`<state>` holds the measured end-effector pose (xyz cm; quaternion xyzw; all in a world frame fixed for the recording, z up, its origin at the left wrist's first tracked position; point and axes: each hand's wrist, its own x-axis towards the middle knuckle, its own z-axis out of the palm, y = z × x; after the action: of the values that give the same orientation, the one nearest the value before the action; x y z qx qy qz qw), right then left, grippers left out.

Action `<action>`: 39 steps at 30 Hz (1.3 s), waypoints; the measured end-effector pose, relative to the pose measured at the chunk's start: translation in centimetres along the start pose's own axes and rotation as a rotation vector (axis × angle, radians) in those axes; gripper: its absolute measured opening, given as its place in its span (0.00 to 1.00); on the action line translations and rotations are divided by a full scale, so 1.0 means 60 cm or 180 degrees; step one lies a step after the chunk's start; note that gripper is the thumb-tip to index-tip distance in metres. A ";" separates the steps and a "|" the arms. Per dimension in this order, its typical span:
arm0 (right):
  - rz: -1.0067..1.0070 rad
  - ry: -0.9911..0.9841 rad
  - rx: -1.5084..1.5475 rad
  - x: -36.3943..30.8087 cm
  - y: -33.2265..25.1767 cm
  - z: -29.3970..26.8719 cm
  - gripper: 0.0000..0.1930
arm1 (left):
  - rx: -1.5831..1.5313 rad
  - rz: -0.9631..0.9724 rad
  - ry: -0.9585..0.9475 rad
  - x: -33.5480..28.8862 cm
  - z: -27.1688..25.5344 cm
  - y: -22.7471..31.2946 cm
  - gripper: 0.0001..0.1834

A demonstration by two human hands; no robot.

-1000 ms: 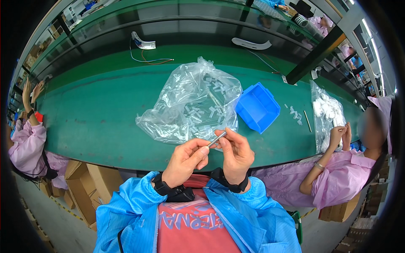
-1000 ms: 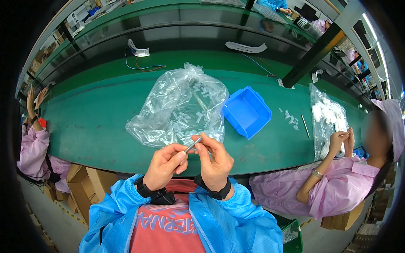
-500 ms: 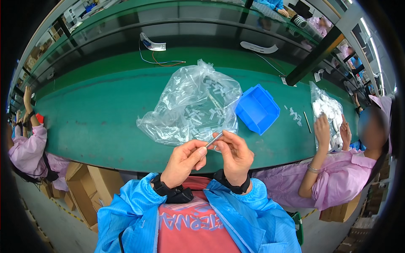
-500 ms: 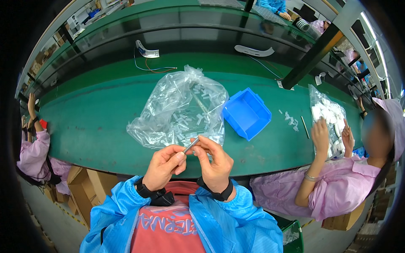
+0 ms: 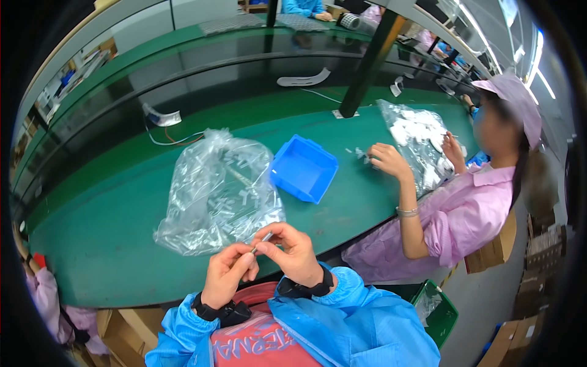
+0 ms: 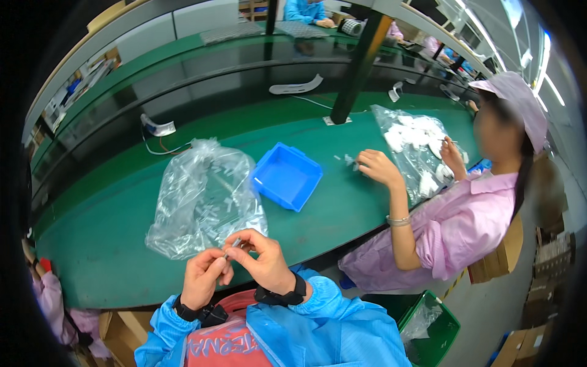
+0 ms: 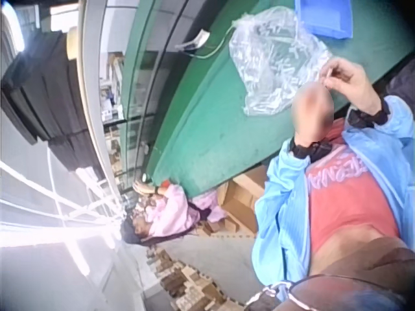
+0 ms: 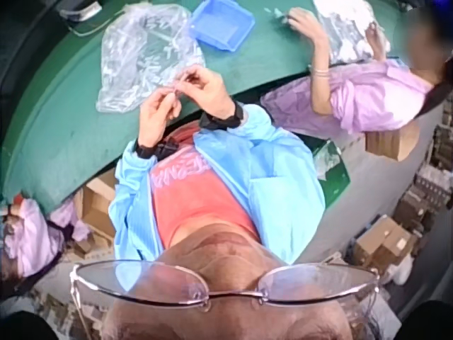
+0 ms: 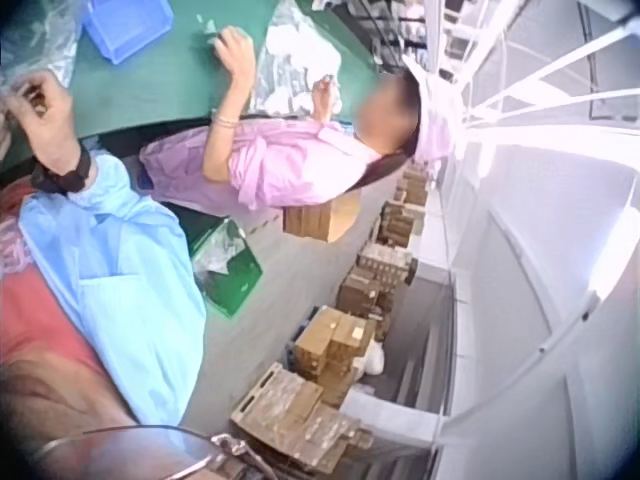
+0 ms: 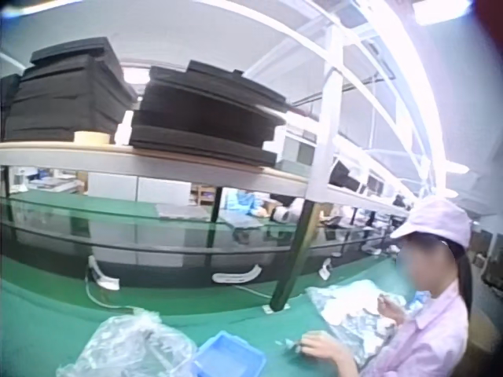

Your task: Assembling small metal rods and plastic components at a factory workstation.

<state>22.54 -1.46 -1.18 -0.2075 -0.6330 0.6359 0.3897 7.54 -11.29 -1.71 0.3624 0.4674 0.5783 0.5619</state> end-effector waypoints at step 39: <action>-0.0830 -0.0638 -0.4254 0.108 -0.003 -0.153 0.13 | 0.4103 0.1098 0.0324 0.226 -0.080 -0.001 0.06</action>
<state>25.59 9.34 -0.53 -0.2656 -0.9421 0.0731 0.1909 1.60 1.47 -4.64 0.6674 0.6807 0.2813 0.1098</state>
